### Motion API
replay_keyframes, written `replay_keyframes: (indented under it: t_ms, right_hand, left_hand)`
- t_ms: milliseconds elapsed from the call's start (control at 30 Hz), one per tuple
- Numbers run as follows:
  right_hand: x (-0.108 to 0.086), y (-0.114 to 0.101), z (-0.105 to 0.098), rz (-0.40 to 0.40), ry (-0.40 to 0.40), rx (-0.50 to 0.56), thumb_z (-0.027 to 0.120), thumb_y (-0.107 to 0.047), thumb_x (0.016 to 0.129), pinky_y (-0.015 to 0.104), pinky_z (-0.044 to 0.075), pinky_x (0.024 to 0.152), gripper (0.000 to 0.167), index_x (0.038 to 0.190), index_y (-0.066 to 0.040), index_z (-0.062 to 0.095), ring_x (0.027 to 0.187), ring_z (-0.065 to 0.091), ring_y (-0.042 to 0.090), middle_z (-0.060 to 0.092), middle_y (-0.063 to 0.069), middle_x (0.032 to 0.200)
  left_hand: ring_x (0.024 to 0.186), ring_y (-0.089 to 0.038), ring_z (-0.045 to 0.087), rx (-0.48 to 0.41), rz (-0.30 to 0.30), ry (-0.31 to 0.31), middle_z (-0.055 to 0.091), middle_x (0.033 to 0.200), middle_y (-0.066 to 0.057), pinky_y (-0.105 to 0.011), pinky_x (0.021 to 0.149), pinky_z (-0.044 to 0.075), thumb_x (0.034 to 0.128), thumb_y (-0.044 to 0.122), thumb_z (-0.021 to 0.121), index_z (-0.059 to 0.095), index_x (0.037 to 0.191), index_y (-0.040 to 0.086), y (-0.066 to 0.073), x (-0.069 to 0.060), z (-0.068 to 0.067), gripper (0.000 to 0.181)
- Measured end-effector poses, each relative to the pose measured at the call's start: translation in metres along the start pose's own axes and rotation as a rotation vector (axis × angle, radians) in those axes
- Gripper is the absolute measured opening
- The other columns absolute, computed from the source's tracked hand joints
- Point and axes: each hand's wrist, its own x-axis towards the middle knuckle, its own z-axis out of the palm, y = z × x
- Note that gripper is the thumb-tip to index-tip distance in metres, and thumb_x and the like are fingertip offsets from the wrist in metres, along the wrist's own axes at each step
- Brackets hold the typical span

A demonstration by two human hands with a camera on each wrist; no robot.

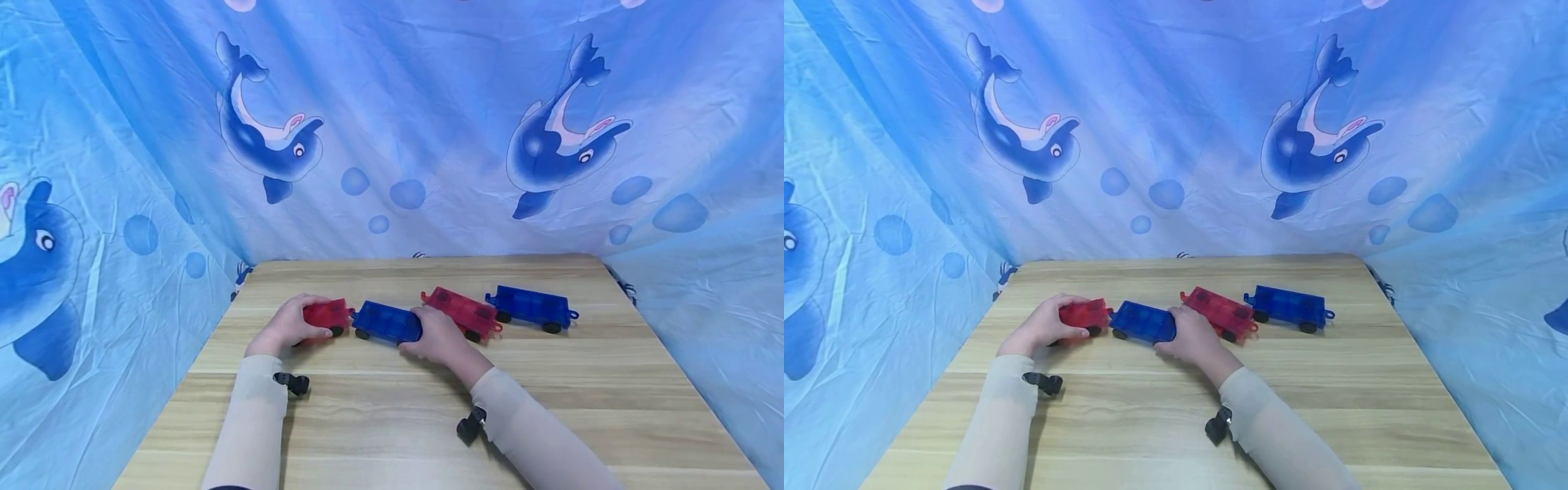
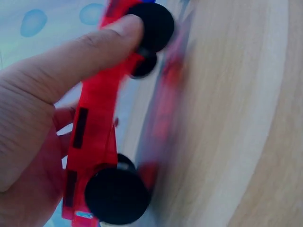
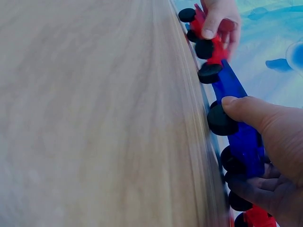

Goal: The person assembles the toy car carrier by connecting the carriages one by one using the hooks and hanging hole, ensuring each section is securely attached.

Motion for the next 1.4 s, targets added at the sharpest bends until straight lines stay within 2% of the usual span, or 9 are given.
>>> replay_keyframes:
  t_ms: [267,600,867,1067,1400]
  right_hand:
    - [0.003,0.001,0.002,-0.024,-0.007,-0.025,0.088,-0.054,0.079,0.052,0.048,0.110,0.089,0.149,-0.008,0.057,0.138,0.054,0.034,0.058,0.013,0.149]
    - [0.005,-0.001,0.006,-0.028,-0.006,0.031,0.090,-0.053,0.078,0.052,0.046,0.111,0.090,0.148,-0.008,0.056,0.138,0.053,0.034,0.054,0.013,0.152]
    - [0.008,-0.002,0.008,-0.017,-0.011,0.040,0.091,-0.052,0.078,0.052,0.043,0.114,0.092,0.151,-0.009,0.055,0.141,0.050,0.034,0.055,0.012,0.151]
    - [0.009,-0.002,0.007,-0.007,-0.014,0.049,0.091,-0.053,0.078,0.053,0.041,0.116,0.094,0.152,-0.010,0.053,0.144,0.047,0.035,0.053,0.012,0.154]
    - [0.017,-0.004,0.007,-0.031,-0.061,0.044,0.089,-0.052,0.081,0.051,0.040,0.117,0.097,0.157,-0.008,0.049,0.147,0.044,0.035,0.051,0.014,0.157]
  left_hand:
    - [0.123,-0.037,0.059,-0.008,0.000,-0.011,0.060,0.140,-0.009,-0.057,0.102,0.051,0.0726,0.027,0.099,0.064,0.145,0.022,-0.002,-0.001,-0.003,0.080]
    - [0.127,-0.041,0.056,-0.075,-0.086,-0.042,0.055,0.149,-0.015,-0.057,0.104,0.051,0.0742,0.020,0.098,0.057,0.150,0.021,-0.013,-0.008,-0.012,0.086]
    - [0.126,-0.041,0.055,-0.086,-0.097,-0.062,0.055,0.148,-0.017,-0.058,0.104,0.050,0.0724,0.020,0.099,0.057,0.151,0.020,-0.019,-0.011,-0.016,0.089]
    - [0.125,-0.041,0.055,-0.067,-0.080,-0.065,0.055,0.146,-0.018,-0.057,0.103,0.050,0.0718,0.022,0.099,0.057,0.150,0.020,-0.022,-0.010,-0.018,0.089]
    - [0.125,-0.042,0.055,-0.062,-0.079,-0.064,0.055,0.146,-0.020,-0.059,0.102,0.050,0.0726,0.016,0.098,0.056,0.150,0.016,-0.022,-0.015,-0.026,0.088]
